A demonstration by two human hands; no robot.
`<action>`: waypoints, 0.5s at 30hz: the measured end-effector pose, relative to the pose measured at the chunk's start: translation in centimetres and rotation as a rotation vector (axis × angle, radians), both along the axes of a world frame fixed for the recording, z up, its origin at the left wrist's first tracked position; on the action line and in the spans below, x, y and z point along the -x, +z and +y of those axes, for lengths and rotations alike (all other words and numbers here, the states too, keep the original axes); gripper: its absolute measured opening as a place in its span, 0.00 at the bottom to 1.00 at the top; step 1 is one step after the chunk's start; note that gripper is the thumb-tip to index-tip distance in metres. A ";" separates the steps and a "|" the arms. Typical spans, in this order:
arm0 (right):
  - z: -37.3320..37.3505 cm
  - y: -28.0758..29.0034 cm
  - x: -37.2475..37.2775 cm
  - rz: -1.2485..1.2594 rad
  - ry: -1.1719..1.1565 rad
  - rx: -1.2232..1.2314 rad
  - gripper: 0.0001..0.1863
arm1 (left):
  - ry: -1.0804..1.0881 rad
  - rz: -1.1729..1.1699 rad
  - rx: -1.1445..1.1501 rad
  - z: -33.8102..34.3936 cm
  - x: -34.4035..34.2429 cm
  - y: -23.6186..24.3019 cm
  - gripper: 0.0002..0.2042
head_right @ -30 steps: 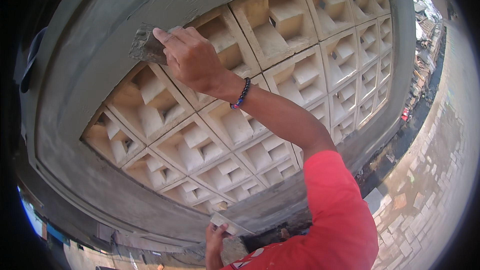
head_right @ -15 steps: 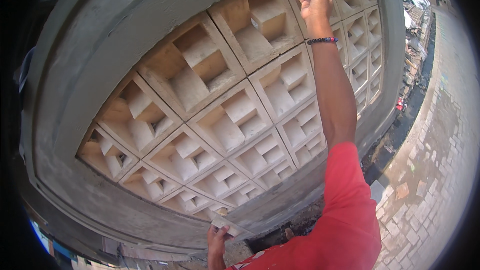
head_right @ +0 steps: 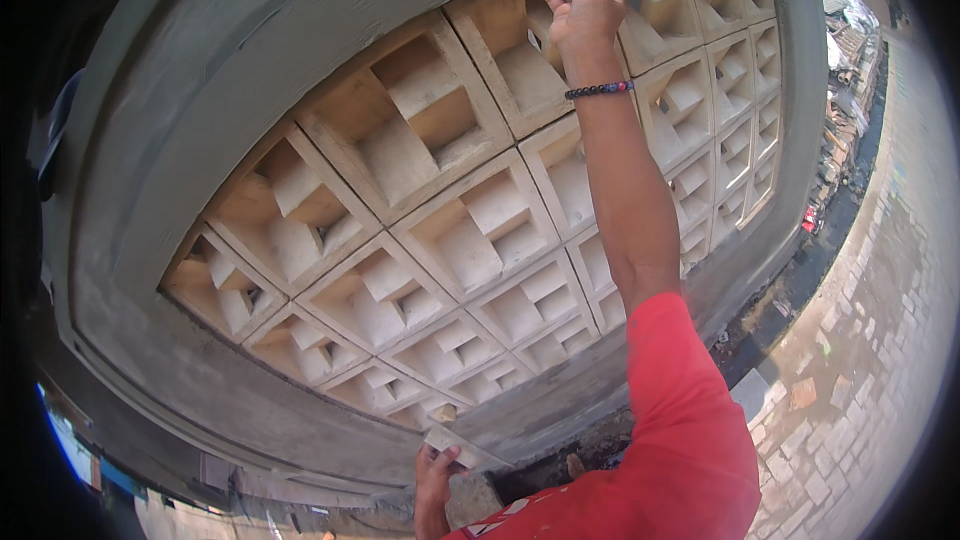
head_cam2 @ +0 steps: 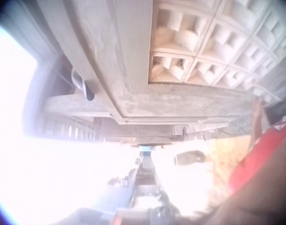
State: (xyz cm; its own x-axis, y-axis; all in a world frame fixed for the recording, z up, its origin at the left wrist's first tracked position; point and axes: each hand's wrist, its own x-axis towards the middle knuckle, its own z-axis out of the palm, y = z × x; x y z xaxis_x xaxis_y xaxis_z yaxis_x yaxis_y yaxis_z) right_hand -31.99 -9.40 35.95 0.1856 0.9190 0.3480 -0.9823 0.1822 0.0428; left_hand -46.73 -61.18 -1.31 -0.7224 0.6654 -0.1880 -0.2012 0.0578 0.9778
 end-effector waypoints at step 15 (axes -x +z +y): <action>-20.8 -0.5 12.7 0.021 0.320 -0.079 0.30 | 0.086 -0.022 -0.021 -4.0 0.4 -0.5 0.16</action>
State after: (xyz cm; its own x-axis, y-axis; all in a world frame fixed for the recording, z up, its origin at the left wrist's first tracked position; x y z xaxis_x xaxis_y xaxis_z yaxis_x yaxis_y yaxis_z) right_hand -44.70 -30.23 35.43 -0.1002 0.9021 0.4198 -0.9879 -0.1403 0.0657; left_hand -47.16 -65.21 -1.77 -0.7732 0.6046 -0.1914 -0.2260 0.0193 0.9739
